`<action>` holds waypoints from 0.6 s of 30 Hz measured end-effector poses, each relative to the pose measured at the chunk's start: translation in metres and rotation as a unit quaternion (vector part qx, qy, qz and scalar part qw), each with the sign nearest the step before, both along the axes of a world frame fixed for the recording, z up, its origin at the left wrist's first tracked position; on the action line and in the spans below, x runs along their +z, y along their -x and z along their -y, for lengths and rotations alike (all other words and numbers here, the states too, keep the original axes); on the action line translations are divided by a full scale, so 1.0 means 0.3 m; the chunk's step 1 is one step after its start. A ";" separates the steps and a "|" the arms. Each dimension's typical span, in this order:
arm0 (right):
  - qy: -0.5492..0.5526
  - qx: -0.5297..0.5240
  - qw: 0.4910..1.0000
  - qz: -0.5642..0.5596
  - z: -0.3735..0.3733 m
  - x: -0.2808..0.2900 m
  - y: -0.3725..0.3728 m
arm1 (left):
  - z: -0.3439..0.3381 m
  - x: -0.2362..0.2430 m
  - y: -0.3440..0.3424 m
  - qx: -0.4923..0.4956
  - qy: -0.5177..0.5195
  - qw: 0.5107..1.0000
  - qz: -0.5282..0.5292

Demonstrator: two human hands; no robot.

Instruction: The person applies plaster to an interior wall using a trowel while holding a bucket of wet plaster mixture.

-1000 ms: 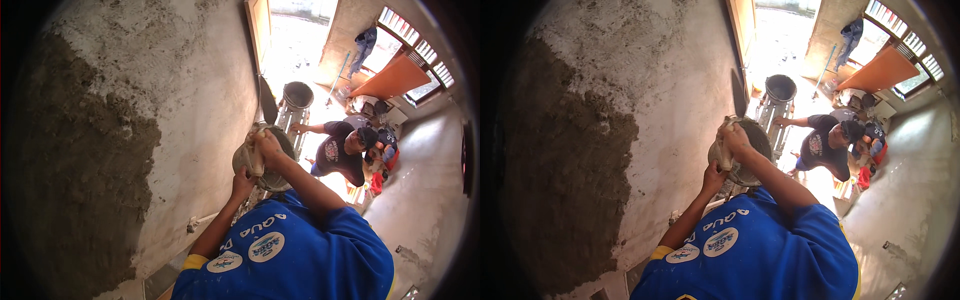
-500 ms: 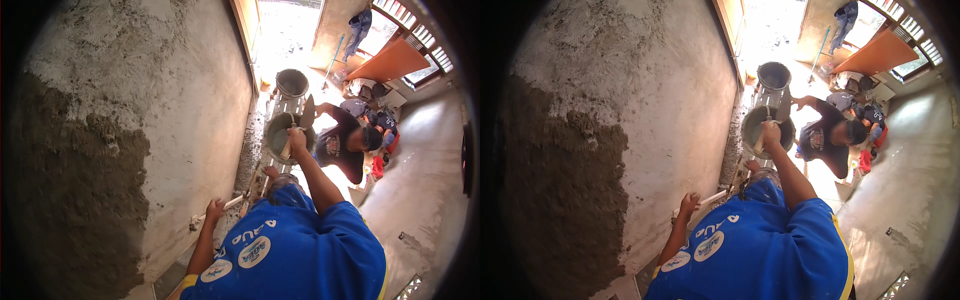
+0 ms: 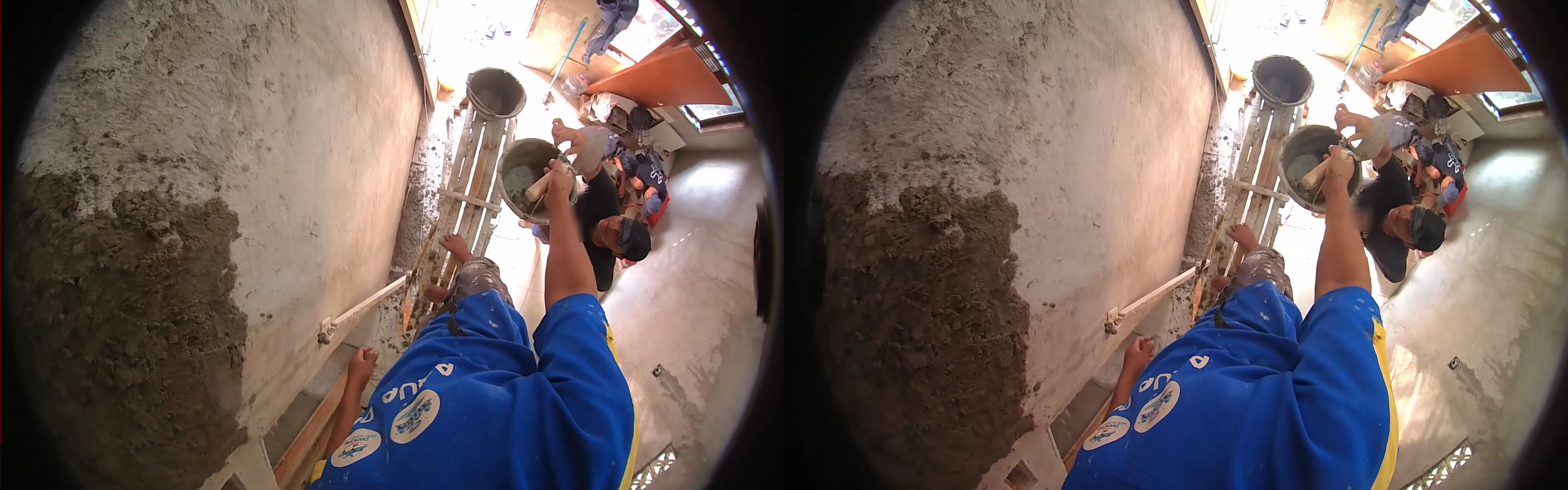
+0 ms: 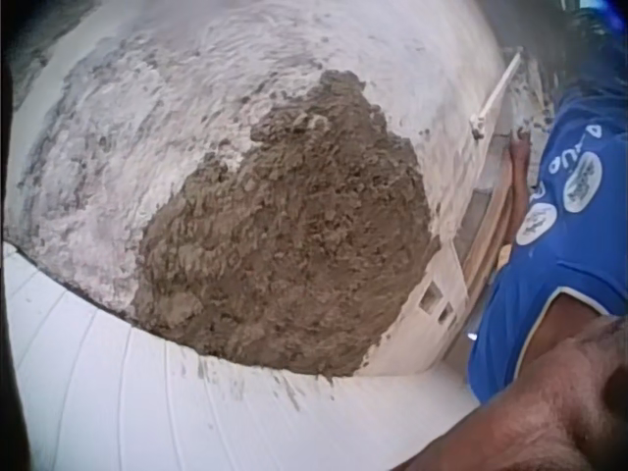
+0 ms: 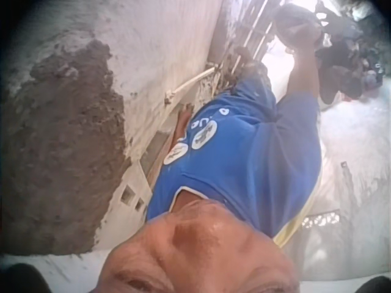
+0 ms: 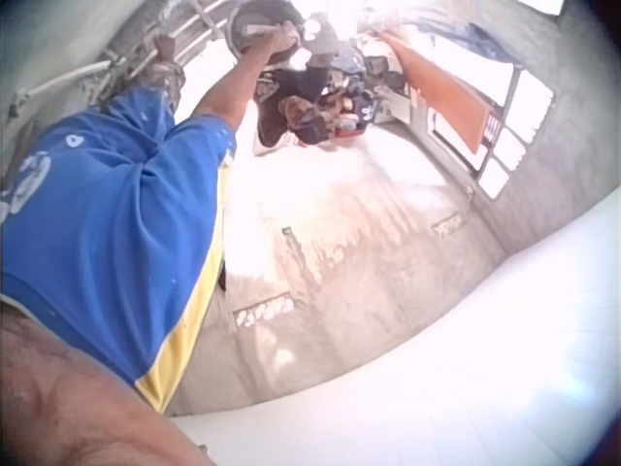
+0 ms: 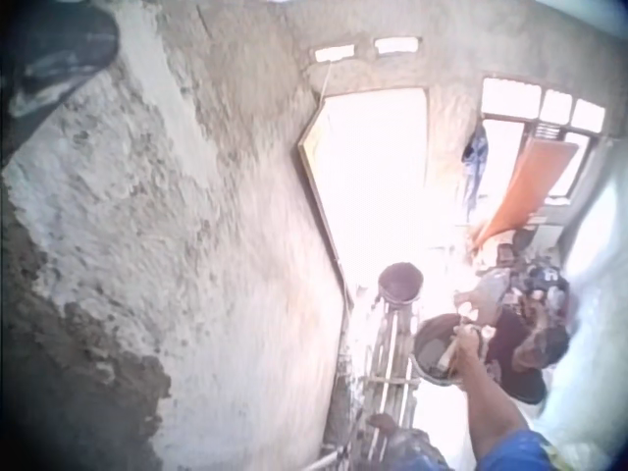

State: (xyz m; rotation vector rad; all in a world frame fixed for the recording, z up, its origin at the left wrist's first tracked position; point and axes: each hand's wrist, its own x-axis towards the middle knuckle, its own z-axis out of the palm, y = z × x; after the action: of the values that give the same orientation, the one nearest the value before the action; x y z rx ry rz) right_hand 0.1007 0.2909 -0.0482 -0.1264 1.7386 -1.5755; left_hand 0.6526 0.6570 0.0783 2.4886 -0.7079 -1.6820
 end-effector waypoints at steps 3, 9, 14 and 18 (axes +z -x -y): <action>0.010 -0.028 1.000 0.009 0.000 -0.003 0.069 | 0.128 -0.022 0.036 -0.038 0.059 0.997 -0.024; 0.035 -0.080 0.996 0.035 0.017 0.033 0.114 | 0.310 -0.006 0.027 -0.087 0.193 0.977 -0.017; 0.027 -0.072 0.992 -0.096 -0.030 -0.011 0.089 | 0.255 -0.040 -0.013 -0.044 0.170 0.985 0.005; -0.062 0.127 0.986 -0.088 -0.185 -0.108 -0.097 | 0.106 -0.060 0.011 -0.086 0.058 0.995 -0.012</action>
State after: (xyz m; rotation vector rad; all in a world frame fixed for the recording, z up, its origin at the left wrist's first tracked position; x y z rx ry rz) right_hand 0.1298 0.3462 -0.0806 -0.4196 1.8678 -1.3010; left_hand 0.6493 0.6251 0.0603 2.3842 -1.0118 -1.6669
